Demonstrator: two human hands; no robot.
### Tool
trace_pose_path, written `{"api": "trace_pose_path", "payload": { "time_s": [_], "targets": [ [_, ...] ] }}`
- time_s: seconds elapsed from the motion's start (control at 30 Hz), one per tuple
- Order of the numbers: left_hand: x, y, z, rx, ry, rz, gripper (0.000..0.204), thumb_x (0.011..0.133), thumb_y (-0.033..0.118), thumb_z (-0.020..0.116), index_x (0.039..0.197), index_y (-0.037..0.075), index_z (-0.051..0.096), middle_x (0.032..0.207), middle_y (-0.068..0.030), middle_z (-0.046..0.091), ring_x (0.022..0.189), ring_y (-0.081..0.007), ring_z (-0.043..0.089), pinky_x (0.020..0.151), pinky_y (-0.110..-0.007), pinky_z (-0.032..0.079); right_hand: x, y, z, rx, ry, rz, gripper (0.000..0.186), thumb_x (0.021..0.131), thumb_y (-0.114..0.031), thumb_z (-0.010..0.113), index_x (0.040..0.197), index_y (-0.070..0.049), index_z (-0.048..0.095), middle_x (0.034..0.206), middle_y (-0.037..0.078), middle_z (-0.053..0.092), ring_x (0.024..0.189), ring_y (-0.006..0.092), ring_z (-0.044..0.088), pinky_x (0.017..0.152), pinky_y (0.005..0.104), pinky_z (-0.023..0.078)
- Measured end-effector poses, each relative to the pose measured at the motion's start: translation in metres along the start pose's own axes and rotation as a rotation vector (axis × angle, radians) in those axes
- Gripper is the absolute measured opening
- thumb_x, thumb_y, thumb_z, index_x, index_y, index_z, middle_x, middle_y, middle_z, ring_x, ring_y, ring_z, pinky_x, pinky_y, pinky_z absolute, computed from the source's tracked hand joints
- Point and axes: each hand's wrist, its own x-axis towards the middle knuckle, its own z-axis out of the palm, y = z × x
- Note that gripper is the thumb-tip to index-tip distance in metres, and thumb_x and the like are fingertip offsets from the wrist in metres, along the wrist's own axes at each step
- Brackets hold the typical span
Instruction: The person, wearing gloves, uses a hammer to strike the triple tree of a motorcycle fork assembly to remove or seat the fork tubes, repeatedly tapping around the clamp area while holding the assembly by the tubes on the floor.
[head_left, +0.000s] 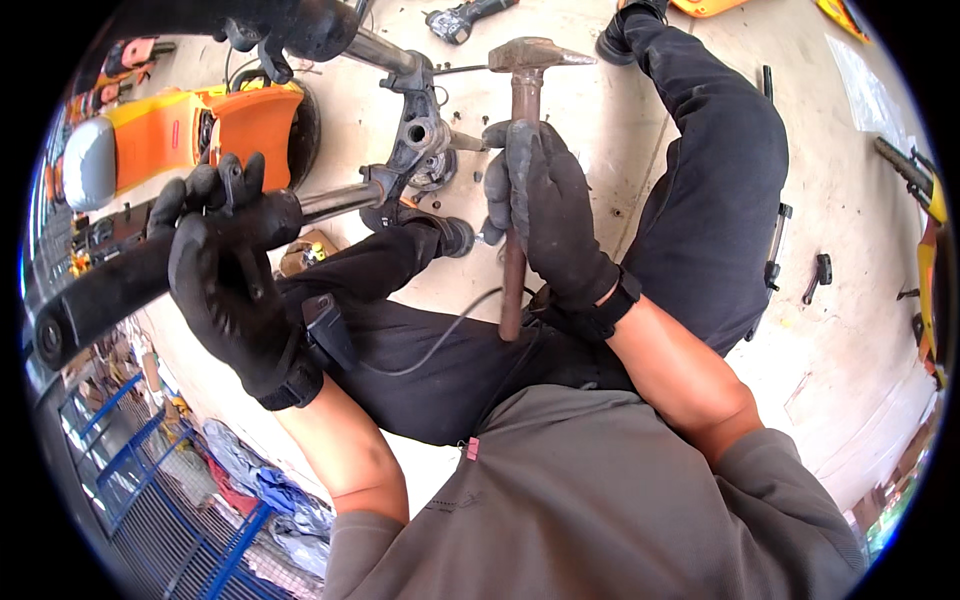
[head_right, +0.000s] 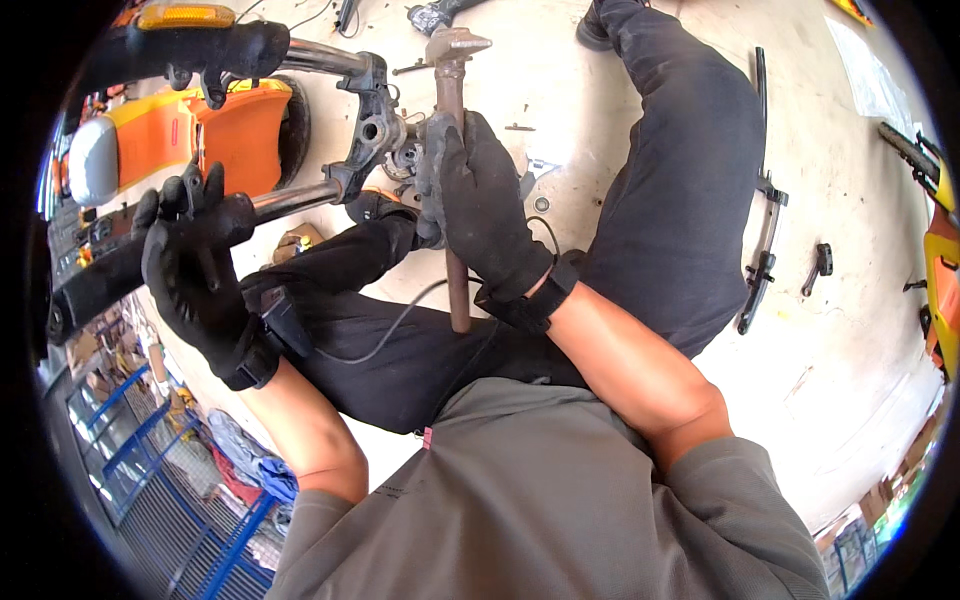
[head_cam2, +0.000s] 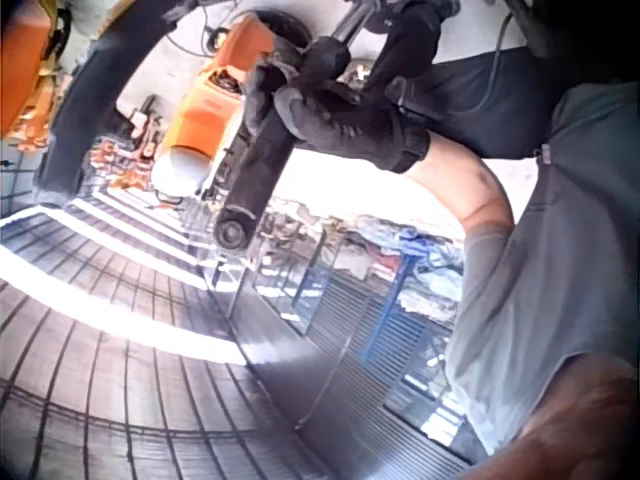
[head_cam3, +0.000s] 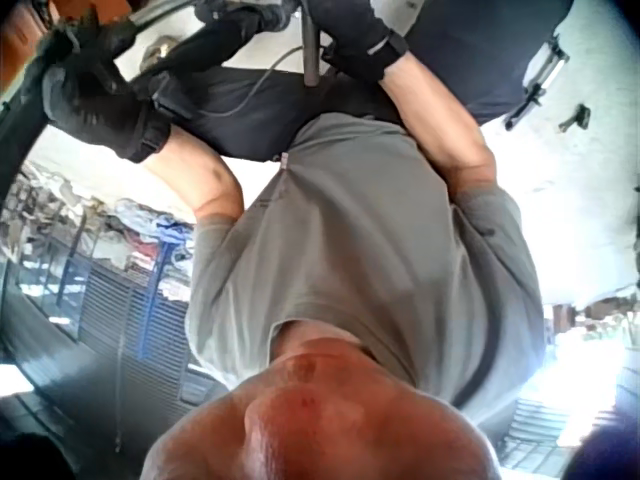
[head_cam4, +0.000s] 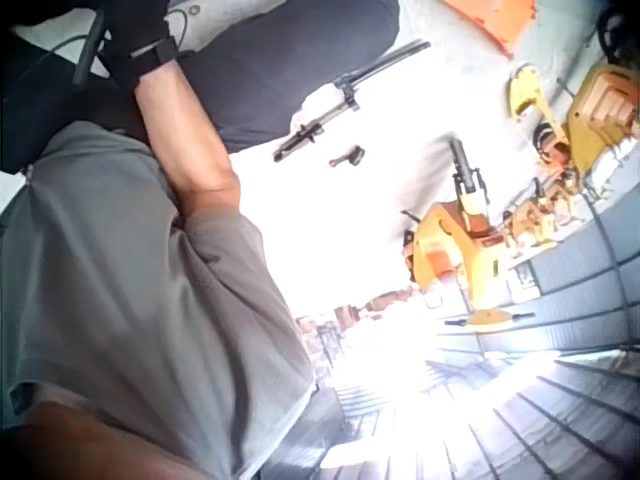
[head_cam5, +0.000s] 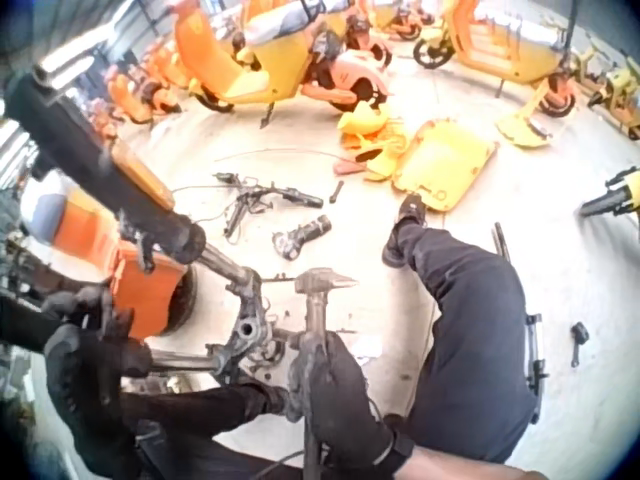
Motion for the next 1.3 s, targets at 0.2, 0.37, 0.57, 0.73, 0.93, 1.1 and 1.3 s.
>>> {"api": "trace_pose_path", "payload": {
  "time_s": [0.2,0.37,0.57,0.73,0.93,1.1,1.3],
  "targets": [
    [0.001,-0.01,0.007,0.174,0.103,0.018,0.046,0.1,0.023,0.042,0.133,-0.008,0.045,0.131,-0.0229,0.052,0.12,-0.0323,0.055,0.104,-0.046,0.043,0.0,0.015,0.008,0.118,-0.017,0.144,0.039,0.104,-0.04,0.043,0.111,-0.003,0.052,0.072,0.003,0.054,0.05,0.0108,0.051,0.043,0.0276,0.048],
    [0.015,-0.013,-0.003,-0.039,-0.004,-0.029,0.05,0.098,0.032,0.044,0.129,-0.007,0.049,0.116,-0.0178,0.055,0.108,-0.0275,0.053,0.102,-0.05,0.041,0.013,0.019,0.014,0.039,-0.107,0.169,0.042,0.104,-0.042,0.04,0.109,-0.003,0.052,0.067,0.004,0.054,0.044,0.0144,0.05,0.039,0.028,0.045],
    [0.007,-0.025,-0.023,-0.026,0.105,0.02,0.04,0.096,0.024,0.045,0.123,-0.004,0.052,0.122,-0.0185,0.053,0.105,-0.0306,0.054,0.104,-0.06,0.04,0.01,0.008,0.021,0.029,-0.084,0.285,0.039,0.104,-0.04,0.039,0.108,-0.004,0.052,0.066,0.003,0.051,0.044,0.0116,0.047,0.039,0.0264,0.043],
    [0.012,-0.016,-0.022,-0.109,0.08,-0.088,0.041,0.089,0.032,0.053,0.114,-0.001,0.055,0.107,-0.0121,0.05,0.099,-0.0258,0.048,0.097,-0.049,0.039,0.011,0.019,0.017,-0.025,-0.124,0.261,0.038,0.105,-0.039,0.037,0.107,-0.005,0.053,0.064,0.001,0.05,0.044,0.0094,0.045,0.039,0.0255,0.042],
    [0.015,-0.015,-0.024,-0.211,-0.007,-0.158,0.042,0.085,0.034,0.057,0.109,0.001,0.055,0.1,-0.0092,0.046,0.097,-0.0233,0.044,0.092,-0.044,0.039,0.013,0.01,0.015,-0.032,-0.115,0.329,0.038,0.105,-0.038,0.036,0.105,-0.005,0.053,0.064,0.0,0.049,0.044,0.0077,0.044,0.038,0.0235,0.041],
    [0.018,-0.018,-0.034,-0.204,-0.009,-0.126,0.047,0.087,0.037,0.053,0.113,-0.001,0.059,0.103,-0.0128,0.053,0.097,-0.0274,0.049,0.104,-0.058,0.034,0.019,0.013,0.009,-0.057,-0.168,0.302,0.038,0.105,-0.038,0.035,0.104,-0.004,0.054,0.063,0.0,0.048,0.044,0.0075,0.043,0.038,0.0231,0.04],
    [0.02,-0.019,-0.038,-0.289,-0.038,-0.158,0.043,0.084,0.034,0.056,0.108,-0.001,0.06,0.098,-0.0106,0.05,0.094,-0.0266,0.048,0.1,-0.054,0.036,0.023,0.012,0.005,-0.072,-0.146,0.306,0.038,0.105,-0.038,0.035,0.104,-0.004,0.054,0.062,0.0,0.047,0.043,0.0079,0.042,0.038,0.0233,0.039]
  ]
}}
